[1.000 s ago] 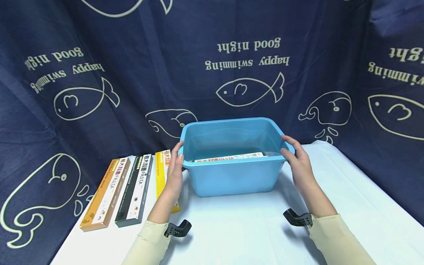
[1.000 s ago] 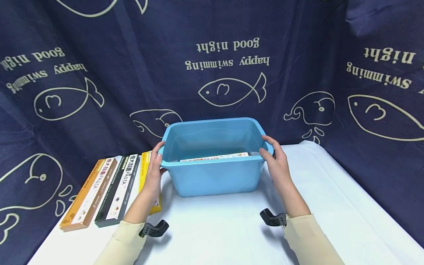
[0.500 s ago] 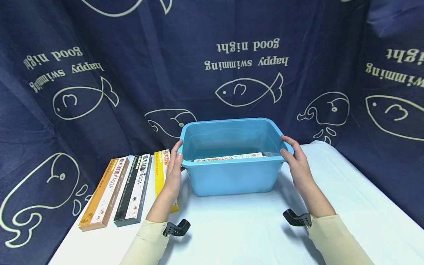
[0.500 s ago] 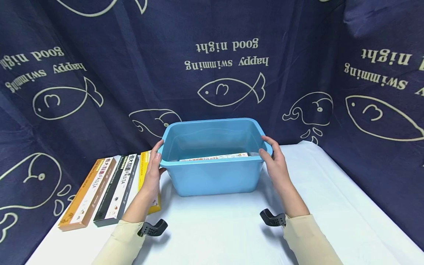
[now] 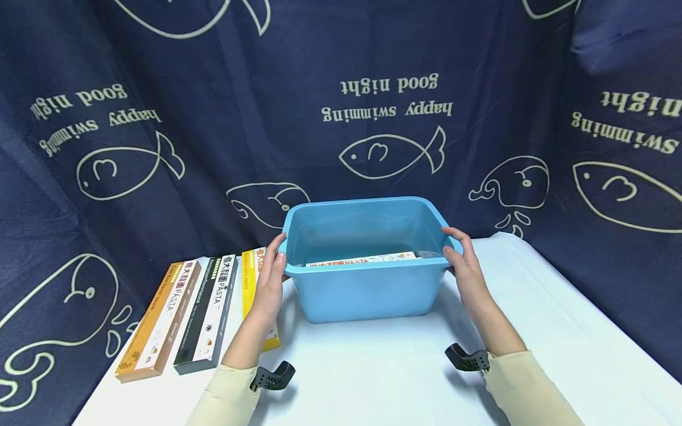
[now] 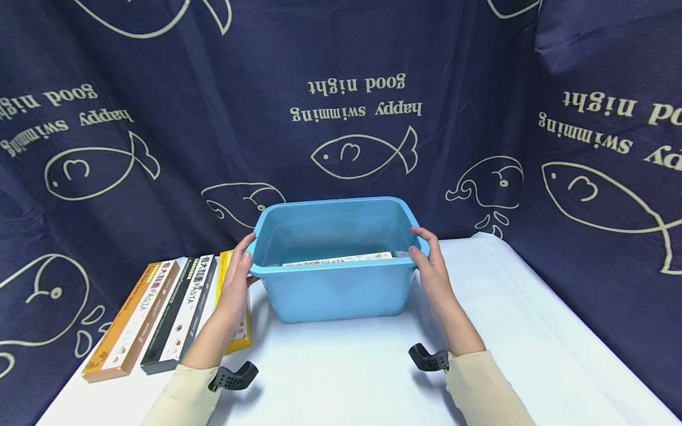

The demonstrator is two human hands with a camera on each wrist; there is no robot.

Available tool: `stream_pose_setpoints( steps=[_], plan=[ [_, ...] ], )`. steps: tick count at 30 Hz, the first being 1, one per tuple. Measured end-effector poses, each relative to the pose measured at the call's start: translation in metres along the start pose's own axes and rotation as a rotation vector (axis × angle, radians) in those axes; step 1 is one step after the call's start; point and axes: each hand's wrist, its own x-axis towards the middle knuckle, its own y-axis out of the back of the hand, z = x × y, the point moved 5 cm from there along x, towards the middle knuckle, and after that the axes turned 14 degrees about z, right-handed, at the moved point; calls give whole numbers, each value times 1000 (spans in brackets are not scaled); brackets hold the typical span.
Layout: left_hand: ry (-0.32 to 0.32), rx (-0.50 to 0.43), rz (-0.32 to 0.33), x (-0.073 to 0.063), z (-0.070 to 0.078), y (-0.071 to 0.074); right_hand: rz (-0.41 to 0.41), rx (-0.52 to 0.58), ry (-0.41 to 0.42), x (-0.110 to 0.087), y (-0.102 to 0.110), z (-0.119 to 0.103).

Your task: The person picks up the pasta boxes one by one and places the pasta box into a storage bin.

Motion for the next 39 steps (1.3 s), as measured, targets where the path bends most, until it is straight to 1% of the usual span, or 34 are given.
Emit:
stream_pose_setpoints(
  steps=[5, 9, 13, 17, 22, 24, 27, 35, 37, 39],
  plan=[
    [-28, 15, 15, -1, 2, 9, 2, 12, 7, -1, -1, 0],
    [5, 84, 42, -1, -1, 19, 9, 18, 12, 0, 0, 0],
    [58, 171, 79, -4, -7, 31, 9, 20, 10, 0, 1, 1],
    [77, 274, 101, -9, -11, 40, 12, 22, 10, 0, 1, 2],
    [106, 422, 84, -18, -17, 49, 10, 22, 15, 0, 1, 2],
    [107, 464, 78, -21, -19, 53, 7, 23, 17, 0, 0, 2],
    [91, 526, 71, -27, -20, 56, 8, 29, 19, -1, 0, 2],
    [58, 655, 62, -43, -29, 61, 13, 41, 34, 1, 0, 2],
    [62, 674, 61, -46, -33, 62, 13, 41, 34, 0, -1, 2],
    [84, 684, 54, -48, -36, 64, 16, 30, 29, 0, 0, 3]
  ],
)
